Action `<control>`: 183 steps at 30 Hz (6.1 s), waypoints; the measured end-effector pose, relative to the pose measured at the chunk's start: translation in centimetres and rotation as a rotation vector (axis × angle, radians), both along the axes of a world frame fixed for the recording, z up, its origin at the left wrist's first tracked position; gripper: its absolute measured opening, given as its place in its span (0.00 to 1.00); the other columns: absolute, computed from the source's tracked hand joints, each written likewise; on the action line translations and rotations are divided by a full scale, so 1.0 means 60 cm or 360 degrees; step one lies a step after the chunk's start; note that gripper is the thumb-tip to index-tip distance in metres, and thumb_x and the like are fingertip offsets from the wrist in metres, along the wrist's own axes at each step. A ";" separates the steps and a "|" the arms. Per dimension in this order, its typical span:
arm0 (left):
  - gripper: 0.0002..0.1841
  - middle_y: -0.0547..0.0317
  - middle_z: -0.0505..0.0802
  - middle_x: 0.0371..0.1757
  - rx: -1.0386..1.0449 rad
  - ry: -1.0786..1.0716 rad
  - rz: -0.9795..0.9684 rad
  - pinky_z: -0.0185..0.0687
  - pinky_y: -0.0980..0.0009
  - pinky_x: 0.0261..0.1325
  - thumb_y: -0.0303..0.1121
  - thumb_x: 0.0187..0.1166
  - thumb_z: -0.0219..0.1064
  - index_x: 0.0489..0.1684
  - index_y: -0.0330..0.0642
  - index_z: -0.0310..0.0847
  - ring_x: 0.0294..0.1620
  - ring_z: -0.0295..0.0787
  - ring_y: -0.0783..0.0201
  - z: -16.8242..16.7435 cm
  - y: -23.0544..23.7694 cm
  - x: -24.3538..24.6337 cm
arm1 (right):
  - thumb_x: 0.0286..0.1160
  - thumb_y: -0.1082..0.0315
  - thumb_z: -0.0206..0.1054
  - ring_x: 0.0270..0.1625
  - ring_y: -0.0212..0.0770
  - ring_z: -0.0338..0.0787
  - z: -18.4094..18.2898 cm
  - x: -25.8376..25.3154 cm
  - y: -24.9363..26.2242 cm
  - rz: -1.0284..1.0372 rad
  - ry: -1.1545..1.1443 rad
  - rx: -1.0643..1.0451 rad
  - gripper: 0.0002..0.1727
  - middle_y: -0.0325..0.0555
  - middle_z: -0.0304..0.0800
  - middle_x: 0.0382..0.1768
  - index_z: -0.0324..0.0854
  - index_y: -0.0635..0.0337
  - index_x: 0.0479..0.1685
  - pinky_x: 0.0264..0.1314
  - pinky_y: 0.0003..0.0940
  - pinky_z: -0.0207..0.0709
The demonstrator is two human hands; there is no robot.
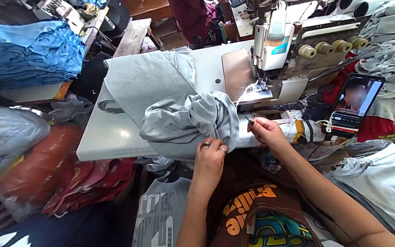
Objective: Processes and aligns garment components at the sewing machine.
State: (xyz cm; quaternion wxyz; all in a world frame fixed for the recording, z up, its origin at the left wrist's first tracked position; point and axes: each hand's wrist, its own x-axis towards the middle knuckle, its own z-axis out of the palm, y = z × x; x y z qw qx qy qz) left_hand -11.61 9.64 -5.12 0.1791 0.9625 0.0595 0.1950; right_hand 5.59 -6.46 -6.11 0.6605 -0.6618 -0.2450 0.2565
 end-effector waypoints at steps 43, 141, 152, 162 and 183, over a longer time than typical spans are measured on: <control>0.05 0.71 0.90 0.36 -0.1368 0.0048 -0.0154 0.86 0.79 0.43 0.25 0.86 0.60 0.46 0.43 0.82 0.35 0.87 0.80 0.157 0.140 0.264 | 0.63 0.87 0.73 0.33 0.34 0.86 0.073 0.116 -0.033 -0.0168 -0.0207 0.0024 0.29 0.44 0.90 0.36 0.80 0.57 0.66 0.38 0.31 0.84; 0.23 0.40 0.92 0.60 -0.0353 0.0038 0.0254 0.76 0.52 0.74 0.37 0.76 0.74 0.66 0.32 0.82 0.66 0.88 0.52 0.102 0.075 0.479 | 0.82 0.65 0.65 0.17 0.17 0.66 -0.018 0.041 -0.082 -0.0251 0.0423 0.0324 0.04 0.21 0.74 0.22 0.81 0.53 0.48 0.20 0.14 0.63; 0.26 0.42 0.91 0.62 -0.0322 0.0042 0.0319 0.80 0.44 0.70 0.44 0.75 0.73 0.67 0.35 0.82 0.65 0.89 0.47 0.093 0.091 0.459 | 0.81 0.64 0.67 0.21 0.17 0.69 -0.018 0.025 -0.091 -0.0105 0.0262 0.0354 0.05 0.22 0.76 0.26 0.81 0.53 0.47 0.23 0.14 0.65; 0.18 0.43 0.94 0.42 -0.0093 0.0042 0.0050 0.70 0.35 0.68 0.43 0.73 0.75 0.41 0.31 0.90 0.50 0.90 0.44 0.022 0.196 0.067 | 0.78 0.60 0.70 0.21 0.15 0.71 -0.021 0.014 -0.121 0.0140 0.0289 0.0122 0.08 0.21 0.78 0.25 0.82 0.53 0.46 0.25 0.14 0.67; 0.13 0.45 0.92 0.54 -0.0641 -0.0155 0.0195 0.82 0.60 0.65 0.33 0.81 0.68 0.53 0.32 0.86 0.56 0.89 0.61 0.038 0.124 0.187 | 0.81 0.71 0.67 0.36 0.26 0.82 -0.054 0.015 -0.159 -0.0439 -0.0162 -0.0244 0.11 0.39 0.91 0.51 0.85 0.57 0.59 0.37 0.26 0.78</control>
